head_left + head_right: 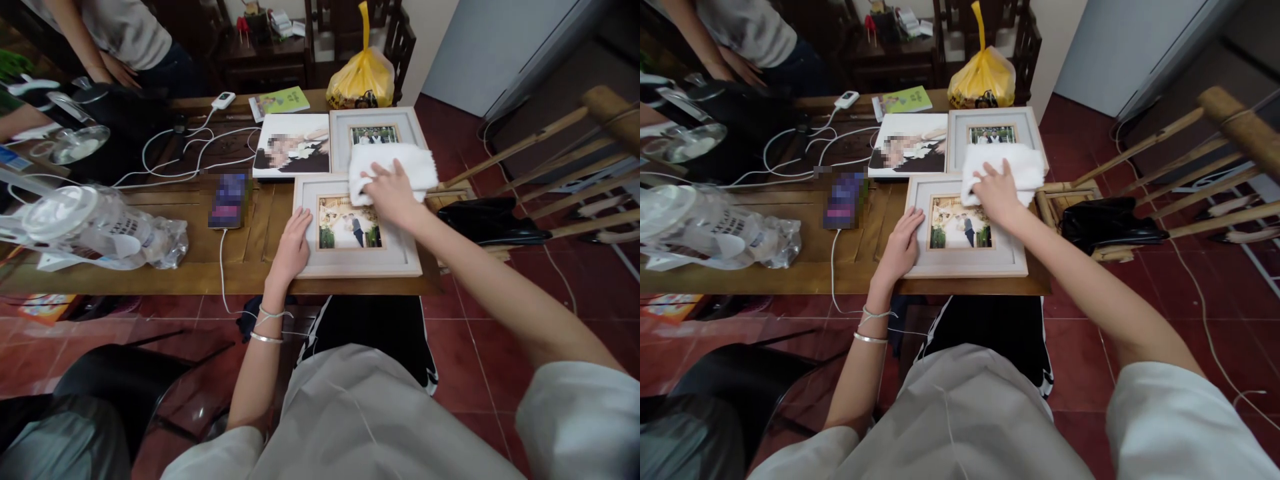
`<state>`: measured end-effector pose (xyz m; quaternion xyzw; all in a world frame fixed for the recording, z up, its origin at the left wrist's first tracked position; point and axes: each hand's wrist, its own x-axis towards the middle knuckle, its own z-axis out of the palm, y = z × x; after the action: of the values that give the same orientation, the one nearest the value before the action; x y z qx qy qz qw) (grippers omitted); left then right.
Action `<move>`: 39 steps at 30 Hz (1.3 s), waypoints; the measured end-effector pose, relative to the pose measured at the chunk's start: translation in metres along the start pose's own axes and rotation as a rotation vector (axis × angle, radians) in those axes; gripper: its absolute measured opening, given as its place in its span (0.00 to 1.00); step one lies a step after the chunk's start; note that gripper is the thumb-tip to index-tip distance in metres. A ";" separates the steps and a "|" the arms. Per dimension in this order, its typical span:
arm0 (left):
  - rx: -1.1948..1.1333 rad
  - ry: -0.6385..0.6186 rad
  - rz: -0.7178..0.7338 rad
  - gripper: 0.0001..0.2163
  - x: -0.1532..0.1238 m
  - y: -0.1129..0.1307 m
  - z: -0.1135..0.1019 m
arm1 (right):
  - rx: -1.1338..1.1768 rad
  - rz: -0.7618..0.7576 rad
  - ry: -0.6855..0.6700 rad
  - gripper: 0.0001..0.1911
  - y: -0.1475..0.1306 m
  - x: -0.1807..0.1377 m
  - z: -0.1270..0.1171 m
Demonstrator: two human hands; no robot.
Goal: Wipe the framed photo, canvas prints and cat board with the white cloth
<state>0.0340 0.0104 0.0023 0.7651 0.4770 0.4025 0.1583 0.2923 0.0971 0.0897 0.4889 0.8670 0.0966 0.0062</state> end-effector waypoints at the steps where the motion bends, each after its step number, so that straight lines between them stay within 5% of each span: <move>1: 0.006 -0.002 -0.007 0.24 0.000 0.001 0.000 | -0.021 0.023 -0.003 0.21 0.013 -0.007 0.000; 5: 0.050 0.017 -0.020 0.25 0.001 0.004 0.001 | -0.071 -0.038 -0.022 0.18 0.040 -0.043 -0.005; 15: 0.038 0.001 -0.001 0.25 0.000 0.001 0.001 | 0.195 -0.285 -0.168 0.23 0.002 -0.173 -0.040; 20: 0.016 -0.033 0.009 0.25 -0.001 -0.002 -0.003 | 0.187 -0.132 -0.247 0.26 0.008 -0.141 -0.039; 25: 0.013 -0.035 0.016 0.24 -0.001 -0.001 -0.004 | 0.165 -0.026 -0.074 0.30 0.022 -0.079 -0.009; 28: 0.026 -0.011 0.001 0.24 0.000 0.001 -0.003 | 0.191 -0.023 0.016 0.31 0.023 -0.068 0.009; 32: 0.012 0.006 -0.012 0.25 0.000 0.002 -0.002 | 0.188 -0.079 0.028 0.29 0.007 -0.097 0.013; 39: 0.024 0.000 -0.018 0.26 -0.001 0.003 0.000 | 0.311 -0.247 -0.107 0.26 -0.029 -0.185 -0.037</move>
<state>0.0351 0.0086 0.0038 0.7626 0.4884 0.3956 0.1527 0.3607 -0.0807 0.1057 0.3784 0.9232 -0.0660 -0.0117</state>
